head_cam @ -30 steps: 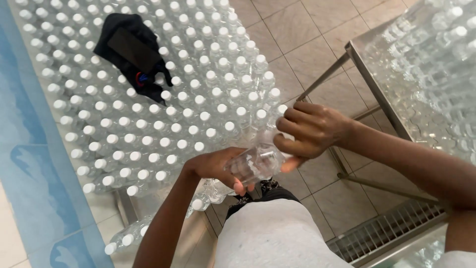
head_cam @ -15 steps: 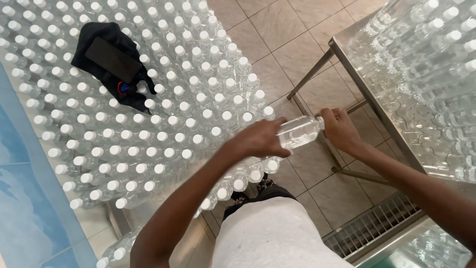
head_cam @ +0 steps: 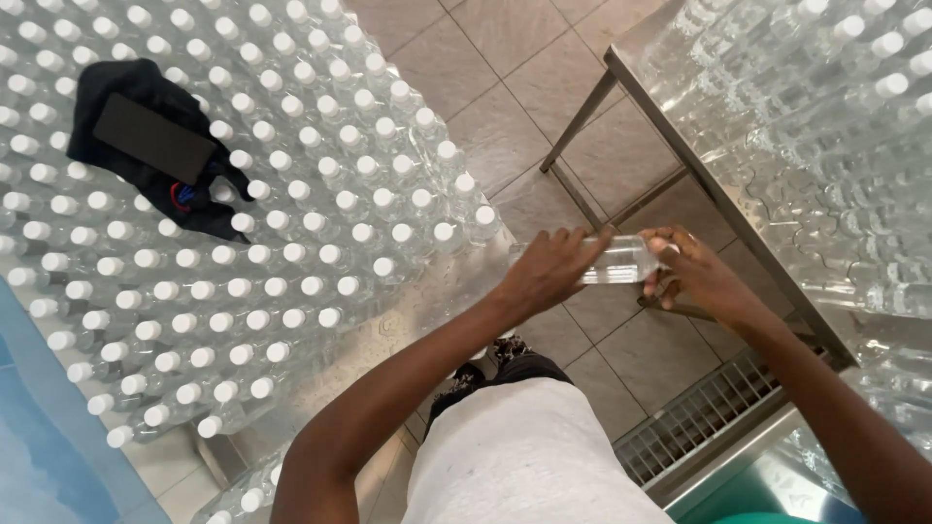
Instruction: Manually placing and tightening caps on a large batch of filled water bottles on a production table.
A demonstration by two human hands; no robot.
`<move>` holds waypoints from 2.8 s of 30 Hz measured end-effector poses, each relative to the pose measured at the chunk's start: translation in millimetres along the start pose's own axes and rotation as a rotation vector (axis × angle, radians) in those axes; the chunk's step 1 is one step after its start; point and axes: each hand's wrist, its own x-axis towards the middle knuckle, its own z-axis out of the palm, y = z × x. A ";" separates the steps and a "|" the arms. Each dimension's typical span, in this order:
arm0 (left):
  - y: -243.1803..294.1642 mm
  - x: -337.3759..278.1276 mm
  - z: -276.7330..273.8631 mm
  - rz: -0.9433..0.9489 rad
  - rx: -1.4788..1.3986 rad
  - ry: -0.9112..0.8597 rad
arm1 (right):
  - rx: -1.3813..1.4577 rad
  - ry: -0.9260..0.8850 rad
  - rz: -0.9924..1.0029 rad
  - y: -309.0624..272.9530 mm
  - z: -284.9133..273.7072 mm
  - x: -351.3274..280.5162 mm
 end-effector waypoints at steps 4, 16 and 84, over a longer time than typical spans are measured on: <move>-19.4 -21.0 -33.8 -0.126 -0.657 -0.197 | -0.004 0.054 -0.100 -17.0 17.2 -21.8; -20.0 -137.8 -121.3 -0.673 -1.007 -0.528 | -0.687 -0.215 -0.343 1.7 93.8 29.4; 33.2 -558.3 -235.8 -1.193 -0.752 0.778 | -1.147 -0.639 -1.032 -156.8 573.0 -81.5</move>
